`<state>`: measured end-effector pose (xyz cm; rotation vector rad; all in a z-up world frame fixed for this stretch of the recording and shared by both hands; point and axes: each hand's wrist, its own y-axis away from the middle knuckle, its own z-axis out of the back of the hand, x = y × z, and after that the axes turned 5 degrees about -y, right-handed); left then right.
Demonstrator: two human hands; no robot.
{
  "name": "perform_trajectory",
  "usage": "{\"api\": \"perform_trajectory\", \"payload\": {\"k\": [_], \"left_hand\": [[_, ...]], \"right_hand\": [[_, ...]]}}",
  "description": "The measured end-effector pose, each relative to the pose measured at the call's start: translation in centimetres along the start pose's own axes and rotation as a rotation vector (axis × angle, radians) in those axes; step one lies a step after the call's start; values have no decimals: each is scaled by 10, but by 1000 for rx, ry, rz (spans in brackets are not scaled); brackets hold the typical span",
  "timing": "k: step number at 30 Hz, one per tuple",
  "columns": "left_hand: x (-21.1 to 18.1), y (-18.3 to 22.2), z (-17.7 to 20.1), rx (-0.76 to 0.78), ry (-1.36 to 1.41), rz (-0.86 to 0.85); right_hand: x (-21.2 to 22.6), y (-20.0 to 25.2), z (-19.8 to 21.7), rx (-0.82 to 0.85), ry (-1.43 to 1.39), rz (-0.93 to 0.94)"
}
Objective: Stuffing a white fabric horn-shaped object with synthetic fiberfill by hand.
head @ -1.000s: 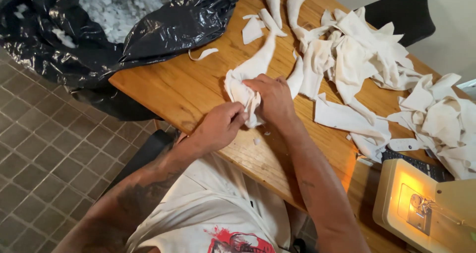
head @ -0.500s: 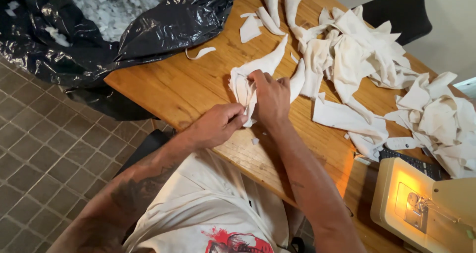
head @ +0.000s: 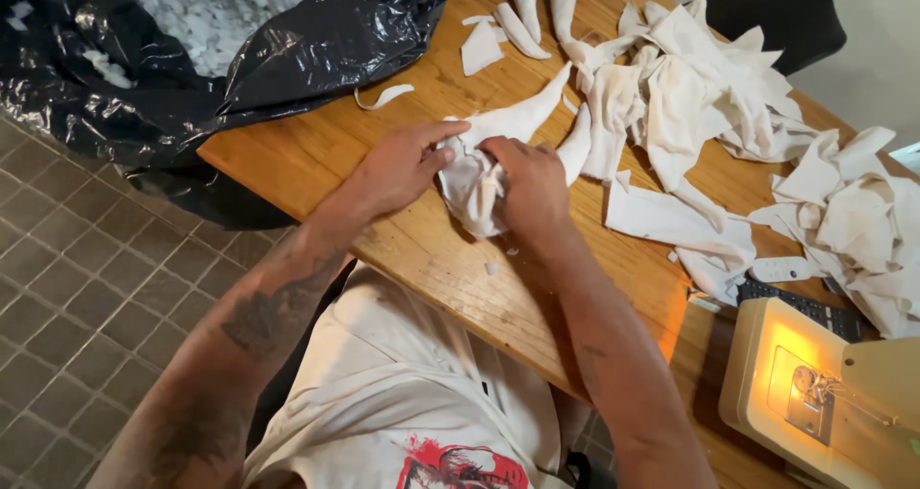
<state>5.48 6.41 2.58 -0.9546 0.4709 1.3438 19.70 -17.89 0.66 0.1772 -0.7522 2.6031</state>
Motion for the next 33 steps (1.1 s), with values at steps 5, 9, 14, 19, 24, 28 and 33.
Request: {"api": "perform_trajectory", "payload": {"k": [5, 9, 14, 19, 24, 28, 33], "left_hand": [[21, -10, -9, -79, -68, 98], [19, 1, -9, -233, -135, 97], [29, 25, -5, -298, -380, 164], [7, 47, 1, -251, -490, 209], [-43, 51, -5, -387, -419, -338], [-85, 35, -29, -211, -412, -722], [-109, 22, -36, -133, -820, -742]], "right_hand": [[8, -1, 16, 49, -116, -87], [35, -2, 66, 127, -192, -130], [52, 30, 92, -37, -42, -156], [74, 73, 95, -263, -39, -218], [94, 91, 93, -292, -113, -489], [118, 97, 101, 23, -173, -634], [117, 99, 73, 112, -329, -593]]}}
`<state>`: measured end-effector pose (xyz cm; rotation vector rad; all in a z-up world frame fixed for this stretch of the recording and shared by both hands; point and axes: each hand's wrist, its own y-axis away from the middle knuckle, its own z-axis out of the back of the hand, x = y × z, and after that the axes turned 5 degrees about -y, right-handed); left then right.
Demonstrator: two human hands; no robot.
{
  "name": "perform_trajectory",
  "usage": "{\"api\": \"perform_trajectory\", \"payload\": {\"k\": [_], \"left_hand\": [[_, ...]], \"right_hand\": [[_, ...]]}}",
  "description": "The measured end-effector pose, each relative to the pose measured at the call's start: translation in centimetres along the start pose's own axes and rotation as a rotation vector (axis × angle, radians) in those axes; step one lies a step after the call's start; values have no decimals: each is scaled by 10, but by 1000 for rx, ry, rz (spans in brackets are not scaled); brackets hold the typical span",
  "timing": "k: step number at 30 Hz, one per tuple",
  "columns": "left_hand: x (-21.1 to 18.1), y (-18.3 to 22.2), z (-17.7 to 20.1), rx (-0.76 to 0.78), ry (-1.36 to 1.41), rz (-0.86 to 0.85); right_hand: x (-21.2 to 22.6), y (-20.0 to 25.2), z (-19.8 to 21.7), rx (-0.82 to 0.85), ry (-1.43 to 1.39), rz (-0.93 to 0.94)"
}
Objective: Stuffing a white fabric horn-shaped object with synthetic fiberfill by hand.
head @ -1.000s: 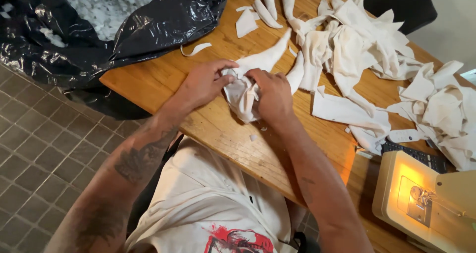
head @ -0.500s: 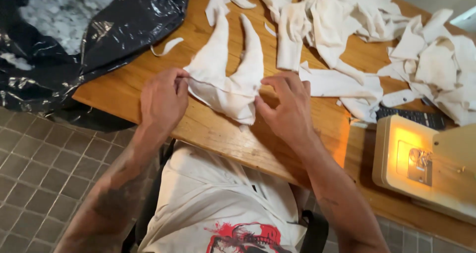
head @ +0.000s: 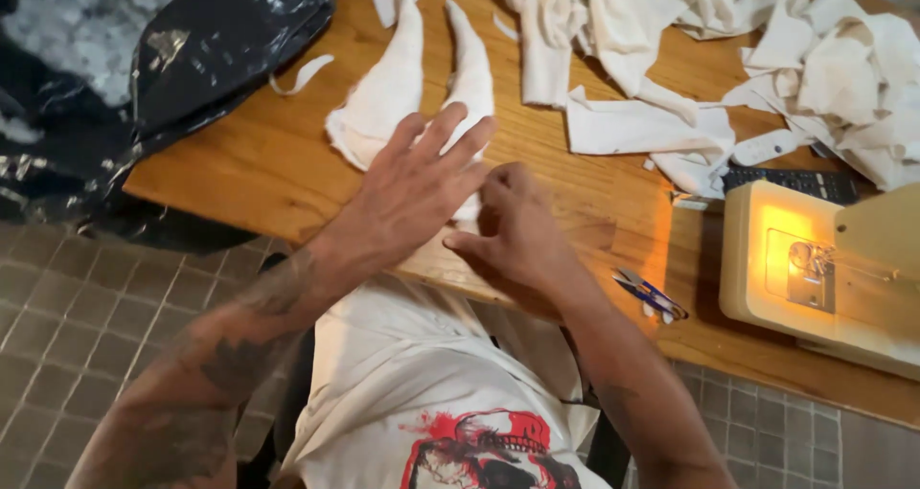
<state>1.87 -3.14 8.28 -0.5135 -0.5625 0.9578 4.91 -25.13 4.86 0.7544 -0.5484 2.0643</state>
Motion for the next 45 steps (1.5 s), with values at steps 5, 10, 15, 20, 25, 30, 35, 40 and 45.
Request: {"api": "perform_trajectory", "payload": {"k": [5, 10, 15, 20, 25, 30, 35, 40, 45], "left_hand": [[14, -6, 5, 92, 8, -73], [34, -1, 23, 61, 72, -188], [45, 13, 21, 74, -1, -152], [39, 9, 18, 59, -44, -133], [37, 1, 15, 79, -91, -125], [34, -5, 14, 139, -130, -170], [40, 4, 2, 117, -127, -205], [44, 11, 16, 3, 22, -257], [46, 21, 21, -83, 41, -256]], "right_hand": [[-36, -5, -23, -56, 18, 172], [-24, 4, 3, -92, 121, 152], [-27, 11, 70, -199, 406, -353], [-154, -4, 119, -380, 609, -392], [-182, -11, 121, -312, 552, -405], [-126, -3, 98, -184, 488, -436], [-37, 17, 78, -60, 254, -304], [13, 29, 56, -35, -61, -120], [7, 10, 28, -142, -14, 30]]}}
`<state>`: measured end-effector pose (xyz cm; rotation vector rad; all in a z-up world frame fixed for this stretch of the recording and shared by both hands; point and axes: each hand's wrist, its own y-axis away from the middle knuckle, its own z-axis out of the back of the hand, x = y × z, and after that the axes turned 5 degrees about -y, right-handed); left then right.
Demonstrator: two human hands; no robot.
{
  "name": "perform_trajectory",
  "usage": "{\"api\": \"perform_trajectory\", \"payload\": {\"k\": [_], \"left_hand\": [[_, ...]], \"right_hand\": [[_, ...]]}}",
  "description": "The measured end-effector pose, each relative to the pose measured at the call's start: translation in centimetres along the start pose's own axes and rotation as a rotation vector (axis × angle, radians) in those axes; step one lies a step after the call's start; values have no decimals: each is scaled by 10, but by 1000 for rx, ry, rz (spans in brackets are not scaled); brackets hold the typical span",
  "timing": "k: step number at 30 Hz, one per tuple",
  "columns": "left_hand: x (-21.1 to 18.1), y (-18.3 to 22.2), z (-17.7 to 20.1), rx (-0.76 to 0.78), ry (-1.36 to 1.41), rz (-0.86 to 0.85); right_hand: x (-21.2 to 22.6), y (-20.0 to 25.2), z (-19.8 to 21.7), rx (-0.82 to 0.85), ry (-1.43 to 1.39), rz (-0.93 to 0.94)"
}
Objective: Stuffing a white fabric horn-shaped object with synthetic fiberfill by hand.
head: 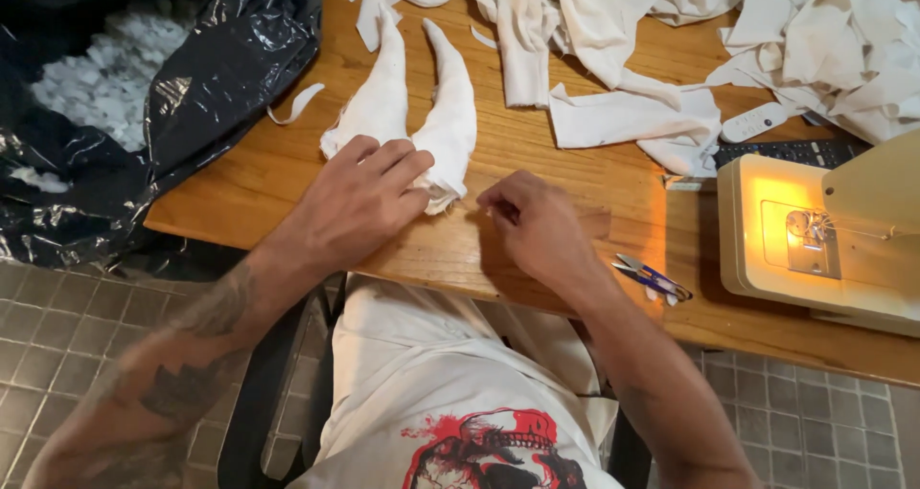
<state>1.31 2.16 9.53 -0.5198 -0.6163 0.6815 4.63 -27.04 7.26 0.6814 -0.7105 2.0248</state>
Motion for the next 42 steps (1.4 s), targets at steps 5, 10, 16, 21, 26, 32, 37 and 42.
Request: {"api": "perform_trajectory", "payload": {"k": [5, 10, 16, 21, 26, 32, 37, 42], "left_hand": [[-4, 3, 12, -49, 33, -26], [-5, 2, 11, -91, 42, -24], [-7, -3, 17, -143, 107, -54], [-8, -2, 18, -160, 104, -51], [-9, 1, 17, -195, 70, -35], [-12, 0, 6, -236, 65, 6], [-17, -6, 0, -286, 77, 34], [-19, -3, -3, -302, 122, 31]], "right_hand": [[-23, -1, -4, -30, 21, -82], [-23, 8, 7, -98, -92, -157], [-20, 17, 11, -123, -206, -298], [-26, 17, -10, 5, 125, -26], [-40, 17, -22, 115, 273, 72], [36, 3, -10, -132, -88, 107], [40, -13, -34, -179, -409, 34], [33, -34, -38, -204, -72, 87]]}}
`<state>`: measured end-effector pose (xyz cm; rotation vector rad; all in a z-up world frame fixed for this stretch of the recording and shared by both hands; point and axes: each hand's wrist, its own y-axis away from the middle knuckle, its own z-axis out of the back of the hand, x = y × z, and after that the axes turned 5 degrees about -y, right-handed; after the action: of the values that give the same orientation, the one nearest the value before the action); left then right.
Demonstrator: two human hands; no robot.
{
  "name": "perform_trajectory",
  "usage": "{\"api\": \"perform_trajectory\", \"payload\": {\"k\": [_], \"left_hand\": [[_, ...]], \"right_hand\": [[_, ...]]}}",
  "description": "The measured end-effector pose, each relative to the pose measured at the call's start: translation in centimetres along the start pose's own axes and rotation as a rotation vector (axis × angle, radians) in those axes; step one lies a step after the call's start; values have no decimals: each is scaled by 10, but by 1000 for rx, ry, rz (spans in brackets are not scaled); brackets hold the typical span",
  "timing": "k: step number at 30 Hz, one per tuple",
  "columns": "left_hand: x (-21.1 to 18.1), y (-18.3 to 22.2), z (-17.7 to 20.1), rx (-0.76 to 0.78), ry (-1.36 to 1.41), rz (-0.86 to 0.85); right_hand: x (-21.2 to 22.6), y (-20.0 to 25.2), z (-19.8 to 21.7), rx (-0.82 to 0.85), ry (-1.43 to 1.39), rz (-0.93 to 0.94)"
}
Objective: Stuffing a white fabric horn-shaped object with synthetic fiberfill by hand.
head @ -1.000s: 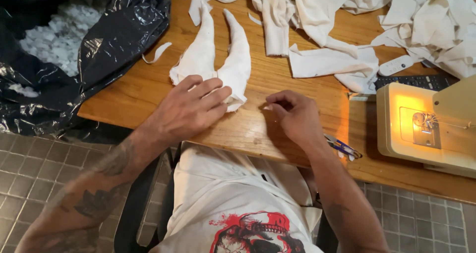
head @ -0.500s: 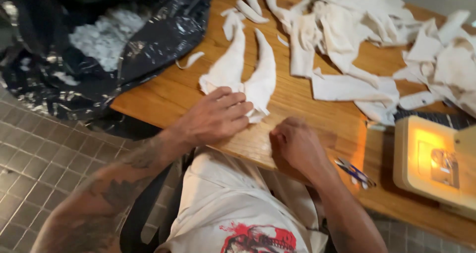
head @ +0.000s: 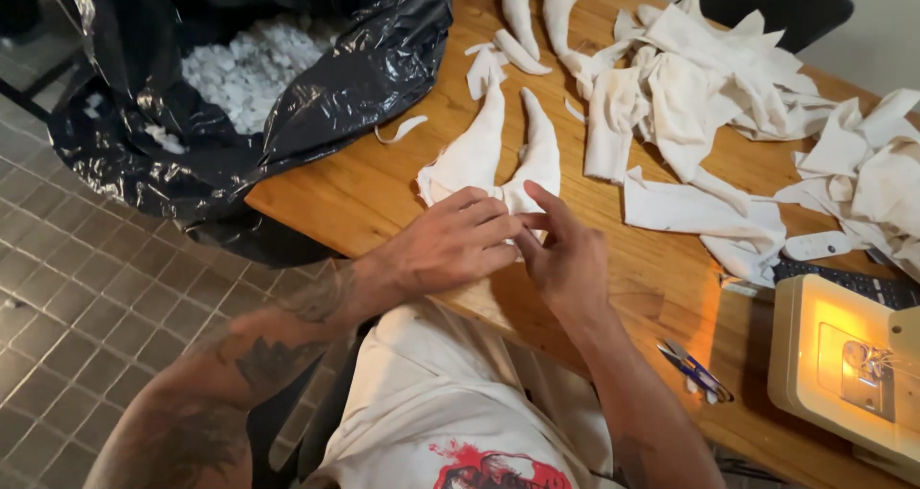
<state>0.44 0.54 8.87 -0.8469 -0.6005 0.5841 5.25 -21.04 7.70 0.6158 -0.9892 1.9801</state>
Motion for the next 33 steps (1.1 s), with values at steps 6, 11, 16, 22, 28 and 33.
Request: {"api": "perform_trajectory", "payload": {"k": [6, 11, 16, 22, 28, 33], "left_hand": [[3, 7, -1, -11, -76, 36], [3, 3, 13, 11, 70, 63], [-6, -2, 11, 23, 85, 81], [1, 7, 4, 2, 112, 98], [75, 2, 74, 653, 437, 1222], [156, 161, 138, -22, -637, 1344]], "right_hand": [[3, 10, 2, 122, 58, -126], [6, 13, 0, 139, -150, -309], [-12, 20, -11, 92, 16, -150], [-40, 35, -12, -149, 233, 181], [-44, 64, 12, 20, 310, -40], [-58, 77, 12, -201, 203, 415]]}}
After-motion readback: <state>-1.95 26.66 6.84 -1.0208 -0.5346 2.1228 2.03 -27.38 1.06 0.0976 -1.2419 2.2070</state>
